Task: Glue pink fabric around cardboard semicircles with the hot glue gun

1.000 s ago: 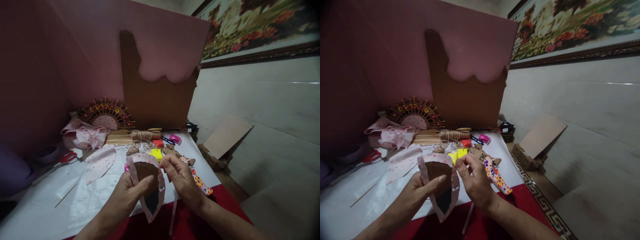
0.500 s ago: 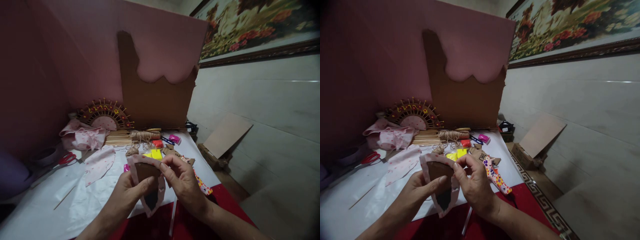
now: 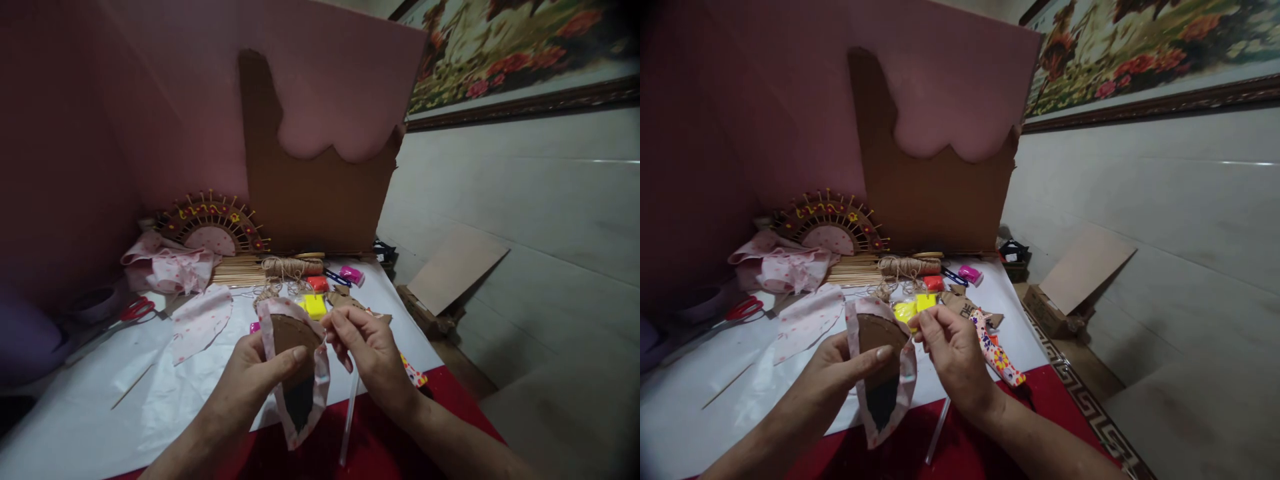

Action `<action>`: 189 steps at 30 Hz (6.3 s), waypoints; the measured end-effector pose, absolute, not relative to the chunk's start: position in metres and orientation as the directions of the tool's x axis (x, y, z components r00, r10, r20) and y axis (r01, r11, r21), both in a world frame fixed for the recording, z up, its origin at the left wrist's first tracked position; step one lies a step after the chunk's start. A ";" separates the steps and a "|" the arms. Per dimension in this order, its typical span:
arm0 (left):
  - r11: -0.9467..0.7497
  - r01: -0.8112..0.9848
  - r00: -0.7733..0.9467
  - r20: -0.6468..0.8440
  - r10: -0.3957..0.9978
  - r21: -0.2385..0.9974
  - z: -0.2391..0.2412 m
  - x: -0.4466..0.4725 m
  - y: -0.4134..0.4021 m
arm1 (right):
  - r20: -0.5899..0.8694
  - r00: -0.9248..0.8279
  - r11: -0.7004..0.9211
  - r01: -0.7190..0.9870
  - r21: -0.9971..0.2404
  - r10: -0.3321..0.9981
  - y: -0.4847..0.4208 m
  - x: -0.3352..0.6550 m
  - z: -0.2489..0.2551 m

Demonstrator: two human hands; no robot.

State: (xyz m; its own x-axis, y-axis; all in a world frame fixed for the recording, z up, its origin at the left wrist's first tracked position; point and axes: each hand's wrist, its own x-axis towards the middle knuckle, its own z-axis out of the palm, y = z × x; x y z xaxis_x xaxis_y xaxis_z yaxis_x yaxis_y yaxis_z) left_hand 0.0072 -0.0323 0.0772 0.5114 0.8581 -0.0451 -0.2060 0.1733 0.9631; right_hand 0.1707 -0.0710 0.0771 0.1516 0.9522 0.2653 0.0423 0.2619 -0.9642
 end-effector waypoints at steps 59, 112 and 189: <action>0.305 -0.288 0.539 -0.109 0.835 0.908 0.069 0.011 -0.031 | 0.241 -0.038 0.242 0.273 -0.931 0.970 -0.066 0.170 0.063; 0.209 -0.239 0.567 -0.039 0.823 0.948 0.073 0.007 -0.030 | 0.344 -0.080 0.342 0.453 -0.824 0.936 -0.070 0.177 0.063; 0.007 -0.285 0.540 0.154 0.828 0.958 0.065 0.011 -0.028 | 0.356 -0.080 0.359 0.035 -0.933 0.931 -0.062 0.191 0.047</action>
